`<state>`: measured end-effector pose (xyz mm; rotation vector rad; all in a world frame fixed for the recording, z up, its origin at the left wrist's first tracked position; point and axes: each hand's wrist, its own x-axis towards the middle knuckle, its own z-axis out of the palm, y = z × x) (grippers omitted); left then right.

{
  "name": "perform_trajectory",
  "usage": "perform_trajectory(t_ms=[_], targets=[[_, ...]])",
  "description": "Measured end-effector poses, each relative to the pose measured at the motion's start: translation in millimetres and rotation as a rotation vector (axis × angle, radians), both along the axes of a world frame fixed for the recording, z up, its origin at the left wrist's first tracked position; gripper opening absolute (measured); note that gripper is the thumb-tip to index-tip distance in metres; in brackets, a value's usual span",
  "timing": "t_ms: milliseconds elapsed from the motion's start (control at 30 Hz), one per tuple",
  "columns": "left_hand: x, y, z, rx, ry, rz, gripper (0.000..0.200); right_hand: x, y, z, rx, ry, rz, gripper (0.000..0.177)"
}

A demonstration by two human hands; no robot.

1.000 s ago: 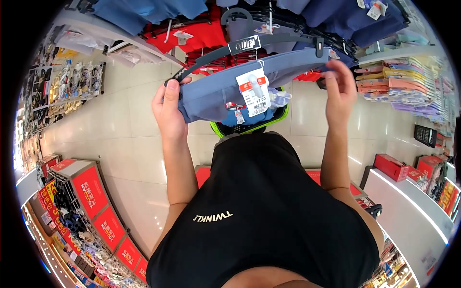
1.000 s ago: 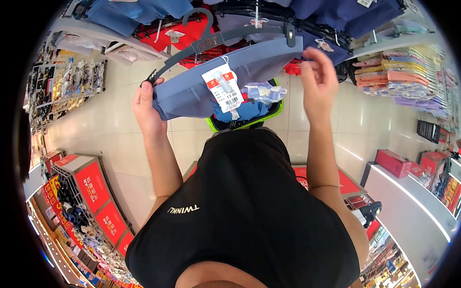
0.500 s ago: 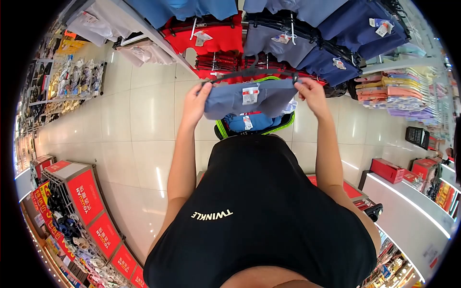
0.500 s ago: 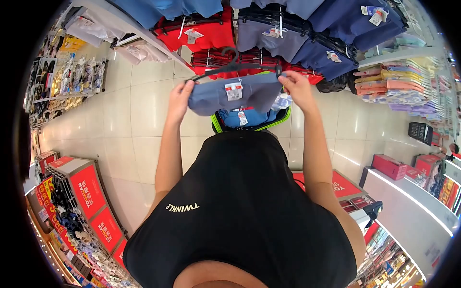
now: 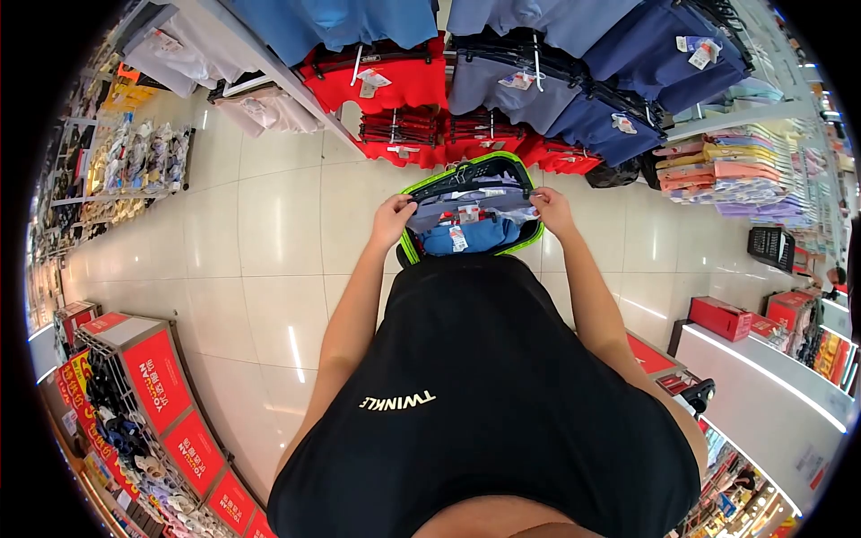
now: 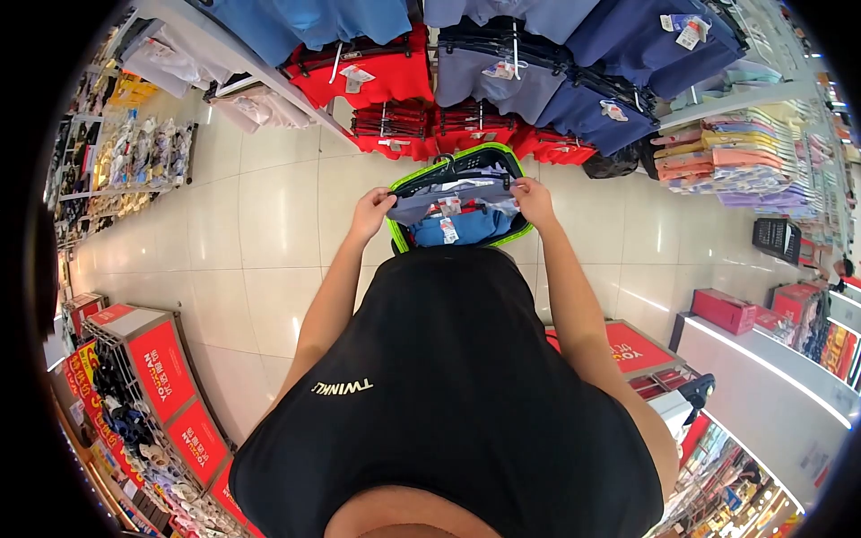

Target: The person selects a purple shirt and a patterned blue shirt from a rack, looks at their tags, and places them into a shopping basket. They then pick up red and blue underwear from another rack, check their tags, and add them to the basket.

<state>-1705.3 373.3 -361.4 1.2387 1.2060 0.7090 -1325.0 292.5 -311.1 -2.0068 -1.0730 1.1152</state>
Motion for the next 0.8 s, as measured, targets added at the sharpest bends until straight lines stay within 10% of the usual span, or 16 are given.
perform_trajectory(t_ms=[233, 400, 533, 633, 800], targets=[[-72.1, -58.2, -145.9, -0.129, 0.633, -0.092, 0.04, 44.2, -62.7, -98.2, -0.569, -0.019, 0.008, 0.014], [-105.9, -132.6, -122.0, -0.433, 0.366, -0.039, 0.027, 25.7, -128.4, -113.9, -0.542, 0.187, -0.212, 0.02], [-131.6, -184.6, -133.4, -0.484, 0.696, -0.239, 0.036, 15.7, -171.6, -147.8, -0.468, -0.525, 0.641, 0.031], [-124.6, -182.2, -99.3, -0.531, 0.716, -0.349, 0.04, -15.1, -166.3, -113.6, -0.716, -0.185, 0.038, 0.041], [-118.7, -148.1, -125.5, -0.353, 0.655, -0.387, 0.036, -23.0, -147.7, -110.2, -0.546, -0.286, 0.188, 0.031]])
